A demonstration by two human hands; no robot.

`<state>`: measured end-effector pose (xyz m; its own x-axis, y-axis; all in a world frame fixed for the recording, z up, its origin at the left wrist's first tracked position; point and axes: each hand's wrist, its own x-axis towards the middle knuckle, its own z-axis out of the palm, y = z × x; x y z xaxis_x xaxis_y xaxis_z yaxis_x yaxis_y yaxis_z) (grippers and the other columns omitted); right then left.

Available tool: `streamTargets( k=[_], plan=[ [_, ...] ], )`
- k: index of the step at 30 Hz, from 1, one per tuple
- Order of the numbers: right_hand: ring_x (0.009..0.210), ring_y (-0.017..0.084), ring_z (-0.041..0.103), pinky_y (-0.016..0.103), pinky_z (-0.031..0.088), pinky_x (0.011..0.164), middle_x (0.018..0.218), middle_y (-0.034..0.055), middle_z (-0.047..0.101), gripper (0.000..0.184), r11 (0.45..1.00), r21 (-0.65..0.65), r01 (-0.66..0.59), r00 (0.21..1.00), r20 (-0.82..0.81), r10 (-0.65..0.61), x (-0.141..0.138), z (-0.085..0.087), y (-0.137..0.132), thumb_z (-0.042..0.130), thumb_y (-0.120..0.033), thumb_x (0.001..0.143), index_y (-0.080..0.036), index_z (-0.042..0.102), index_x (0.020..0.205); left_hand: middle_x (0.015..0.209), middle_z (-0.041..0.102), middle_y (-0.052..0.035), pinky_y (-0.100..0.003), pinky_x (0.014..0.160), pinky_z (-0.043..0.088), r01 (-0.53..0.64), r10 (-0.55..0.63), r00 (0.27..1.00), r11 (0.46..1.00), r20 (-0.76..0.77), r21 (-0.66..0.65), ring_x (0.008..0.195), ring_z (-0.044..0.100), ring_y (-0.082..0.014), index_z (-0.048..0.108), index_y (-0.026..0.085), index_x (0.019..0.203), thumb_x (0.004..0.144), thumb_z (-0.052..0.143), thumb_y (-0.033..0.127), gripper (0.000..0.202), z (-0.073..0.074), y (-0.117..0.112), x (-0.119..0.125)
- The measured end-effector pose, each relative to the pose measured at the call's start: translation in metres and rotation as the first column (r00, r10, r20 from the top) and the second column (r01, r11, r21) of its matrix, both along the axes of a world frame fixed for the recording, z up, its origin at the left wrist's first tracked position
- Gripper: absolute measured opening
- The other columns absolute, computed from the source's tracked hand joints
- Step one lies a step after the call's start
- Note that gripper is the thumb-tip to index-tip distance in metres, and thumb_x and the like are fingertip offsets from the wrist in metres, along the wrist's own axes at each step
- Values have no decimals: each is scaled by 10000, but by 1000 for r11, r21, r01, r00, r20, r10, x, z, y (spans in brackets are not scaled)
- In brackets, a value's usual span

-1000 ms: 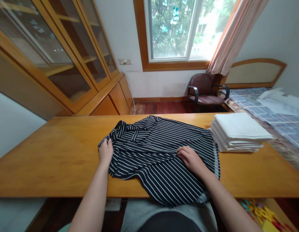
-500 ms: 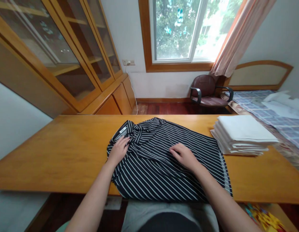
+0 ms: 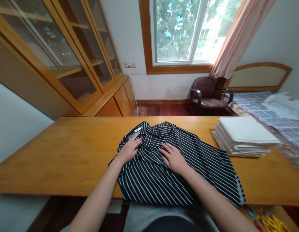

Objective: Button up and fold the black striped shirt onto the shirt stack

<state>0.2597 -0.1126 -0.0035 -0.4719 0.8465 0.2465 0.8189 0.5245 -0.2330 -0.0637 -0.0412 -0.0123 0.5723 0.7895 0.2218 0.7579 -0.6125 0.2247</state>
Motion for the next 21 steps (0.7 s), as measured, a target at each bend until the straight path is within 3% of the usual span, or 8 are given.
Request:
streamTargets(
  k=[5, 8, 10, 13, 17, 19, 21],
  plan=[
    [1402, 295, 400, 473, 394, 1084, 1590, 56, 374, 467, 995, -29, 95, 995, 47, -94, -9, 1, -50, 489, -358, 986, -308, 505, 1450, 1485, 525, -63, -548, 1232, 230, 38, -37, 999, 999, -25, 29, 1488, 299, -242, 555, 201, 1372, 835, 486, 62, 559, 4, 24, 7],
    [1334, 347, 462, 514, 445, 1018, 1576, 82, 395, 493, 994, -69, 79, 996, 46, -76, -22, 11, -78, 551, -368, 950, -317, 514, 1439, 1449, 560, -65, -552, 1235, 201, 91, -90, 995, 995, -38, 36, 1476, 327, -223, 579, 206, 1344, 805, 460, 23, 582, 12, 33, 17],
    [1252, 363, 525, 523, 483, 974, 1518, 90, 478, 467, 994, -105, 42, 999, 21, -40, -29, 20, -87, 584, -384, 928, -305, 565, 1388, 1433, 575, -56, -570, 1232, 184, 120, -119, 992, 992, -40, 29, 1471, 336, -218, 609, 218, 1309, 774, 438, -5, 604, 18, 33, 27],
    [1157, 305, 596, 454, 528, 949, 1437, 89, 549, 390, 990, -136, 39, 996, -80, -50, -33, 33, -77, 557, -352, 941, -281, 607, 1321, 1383, 616, -43, -591, 1224, 189, 99, -100, 995, 995, 21, 18, 1425, 410, -218, 662, 241, 1231, 745, 417, -19, 603, 27, 24, 41],
    [1127, 273, 635, 373, 568, 857, 1505, 125, 456, 510, 981, -129, 147, 983, -94, -159, -25, 37, -40, 574, -290, 925, -250, 493, 1426, 1215, 707, -46, -521, 1188, 325, -106, 102, 961, 994, 258, 3, 1219, 599, -220, 696, 231, 1151, 762, 412, 18, 526, 36, 6, 48],
    [1018, 251, 679, 331, 568, 773, 1432, 121, 525, 483, 976, -145, 163, 985, -29, -169, -21, 35, -25, 608, -299, 909, -257, 528, 1384, 1178, 715, -62, -471, 1112, 433, -282, 272, 872, 959, 406, -37, 1153, 633, -236, 697, 213, 1135, 817, 425, 87, 436, 39, -1, 41],
    [907, 215, 697, 285, 544, 713, 1240, 89, 643, 304, 973, -170, 156, 988, 36, -152, -17, 35, -16, 607, -287, 912, -257, 640, 1213, 1169, 715, -82, -442, 1038, 497, -473, 463, 713, 872, 526, -127, 1124, 647, -257, 689, 196, 1134, 866, 451, 182, 360, 41, -3, 25]
  ],
)
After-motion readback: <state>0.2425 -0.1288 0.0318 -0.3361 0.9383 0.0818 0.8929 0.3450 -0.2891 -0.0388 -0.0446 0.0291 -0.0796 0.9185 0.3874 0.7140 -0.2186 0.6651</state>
